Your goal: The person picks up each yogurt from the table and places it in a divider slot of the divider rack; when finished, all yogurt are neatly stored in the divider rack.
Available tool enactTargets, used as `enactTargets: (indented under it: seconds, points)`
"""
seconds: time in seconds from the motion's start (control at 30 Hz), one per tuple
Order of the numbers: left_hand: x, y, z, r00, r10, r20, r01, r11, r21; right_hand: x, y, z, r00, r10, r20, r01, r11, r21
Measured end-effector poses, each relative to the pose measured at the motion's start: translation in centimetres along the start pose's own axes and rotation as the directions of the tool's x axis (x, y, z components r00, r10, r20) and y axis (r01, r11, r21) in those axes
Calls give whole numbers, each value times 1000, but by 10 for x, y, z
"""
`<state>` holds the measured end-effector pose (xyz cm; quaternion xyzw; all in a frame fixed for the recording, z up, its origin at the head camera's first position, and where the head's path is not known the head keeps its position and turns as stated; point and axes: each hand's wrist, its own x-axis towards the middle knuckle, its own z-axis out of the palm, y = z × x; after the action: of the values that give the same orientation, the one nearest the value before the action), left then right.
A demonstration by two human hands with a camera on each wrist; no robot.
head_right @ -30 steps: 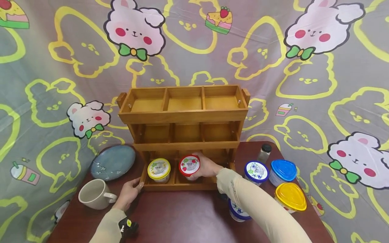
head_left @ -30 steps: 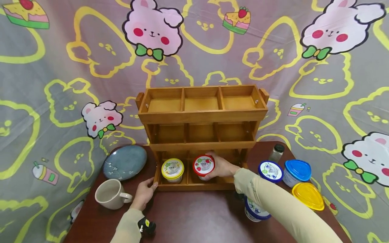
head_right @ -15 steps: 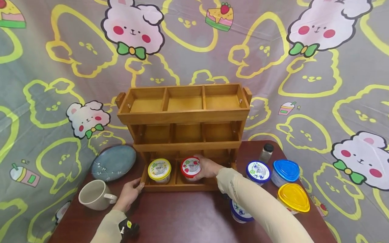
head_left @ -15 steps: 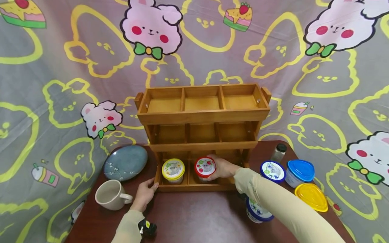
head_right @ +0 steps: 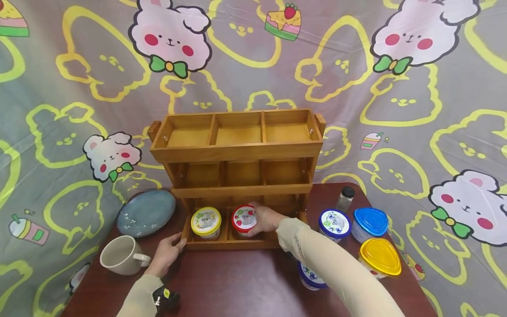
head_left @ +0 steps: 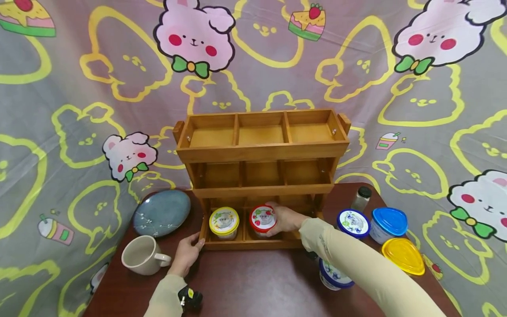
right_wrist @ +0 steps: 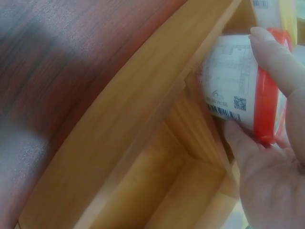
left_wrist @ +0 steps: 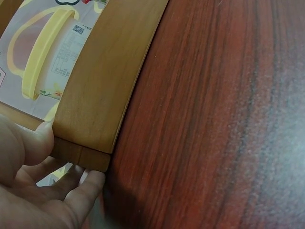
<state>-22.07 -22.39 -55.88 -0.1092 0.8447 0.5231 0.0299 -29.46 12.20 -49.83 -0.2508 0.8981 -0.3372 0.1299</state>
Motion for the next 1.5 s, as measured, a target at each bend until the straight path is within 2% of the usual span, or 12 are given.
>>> enactTargets:
  seconds: [0.17,0.53,0.63,0.77,0.9,1.0,1.07,1.27,1.37,1.5]
  points:
    - [-2,2,1,1000,2,3,-2,1000,-4,-1,-4,0,1000,18,9,-19,1000,24]
    - [-1,3,-2,1000,-3,-2,3,1000,-8,-4,-9,-1,999,20,34,-17,996,-85]
    - [0,4,-4,1000,0,-1,0,1000,-1,-8,-12,-9,998,29,57,-21,992,-128]
    - [1,4,-5,1000,-1,-5,1,1000,-4,-20,-15,-33,995,13,95,2,988,-156]
    - [0,3,-5,1000,1,-1,-1,1000,-14,-49,-23,-64,993,36,108,-12,976,-217]
    - [-1,2,-6,1000,8,4,-8,1000,-25,-80,-32,-86,992,80,102,-48,958,-283]
    - [-2,0,-4,1000,11,2,-11,999,-37,-103,-36,-99,993,78,83,-49,948,-313]
    - [-4,0,-4,1000,11,-2,-11,999,-50,-170,-42,-125,998,32,-50,-47,936,-348]
    - [-5,0,-5,1000,1,6,-1,999,-47,-201,-43,-130,990,31,-138,-73,948,-311]
    - [-5,1,-3,1000,-9,15,10,999,-46,-235,-39,-125,972,45,-232,-102,966,-238]
